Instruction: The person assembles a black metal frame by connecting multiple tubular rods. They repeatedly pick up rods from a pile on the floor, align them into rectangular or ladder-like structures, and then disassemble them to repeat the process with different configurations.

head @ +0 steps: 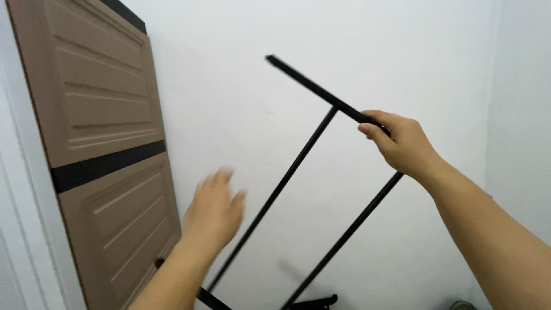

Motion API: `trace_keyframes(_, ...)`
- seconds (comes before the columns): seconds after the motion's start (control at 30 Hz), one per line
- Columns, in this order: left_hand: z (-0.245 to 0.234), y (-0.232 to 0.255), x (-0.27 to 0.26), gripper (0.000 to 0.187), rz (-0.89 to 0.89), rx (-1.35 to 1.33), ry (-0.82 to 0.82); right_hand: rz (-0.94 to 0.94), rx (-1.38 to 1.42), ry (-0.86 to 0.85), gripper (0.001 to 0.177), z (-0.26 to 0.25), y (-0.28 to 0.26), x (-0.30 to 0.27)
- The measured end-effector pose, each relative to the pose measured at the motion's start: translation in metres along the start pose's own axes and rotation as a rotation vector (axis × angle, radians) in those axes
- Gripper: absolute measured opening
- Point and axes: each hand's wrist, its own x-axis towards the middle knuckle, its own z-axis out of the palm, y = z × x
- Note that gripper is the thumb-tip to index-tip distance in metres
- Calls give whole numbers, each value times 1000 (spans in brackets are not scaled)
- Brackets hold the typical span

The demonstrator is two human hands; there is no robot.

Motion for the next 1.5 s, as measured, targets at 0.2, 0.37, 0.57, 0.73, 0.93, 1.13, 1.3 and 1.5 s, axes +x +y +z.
trace_keyframes(0.2, -47, 112, 24, 50, 611, 93, 342, -259, -136, -141, 34, 4, -33, 1)
trace_keyframes(0.37, -62, 137, 39, 46, 568, 488, 151, -469, -257, -207, 29, 8, -41, 3)
trace_keyframes(0.57, -59, 141, 43, 48, 649, 392, 125, -707, -169, -182, 27, 4, -40, -4)
trace_keyframes(0.73, -61, 153, 38, 55, 300, 304, -381, -814, -43, 385, 27, 23, -21, -49)
trace_keyframes(0.93, -45, 161, 35, 53, 448, 211, -325, 17, 681, -80, 32, 70, 6, -83)
trace_keyframes(1.13, -35, 178, 34, 46, 401, 175, -345, 144, 1037, -451, 46, 80, 0, -79)
trace_keyframes(1.3, -26, 179, 35, 42, 330, 114, -356, 83, 1205, -491, 43, 86, 2, -76)
trace_keyframes(1.5, -20, 177, 28, 32, 180, -16, -328, -238, 309, 51, 30, 107, -12, -92)
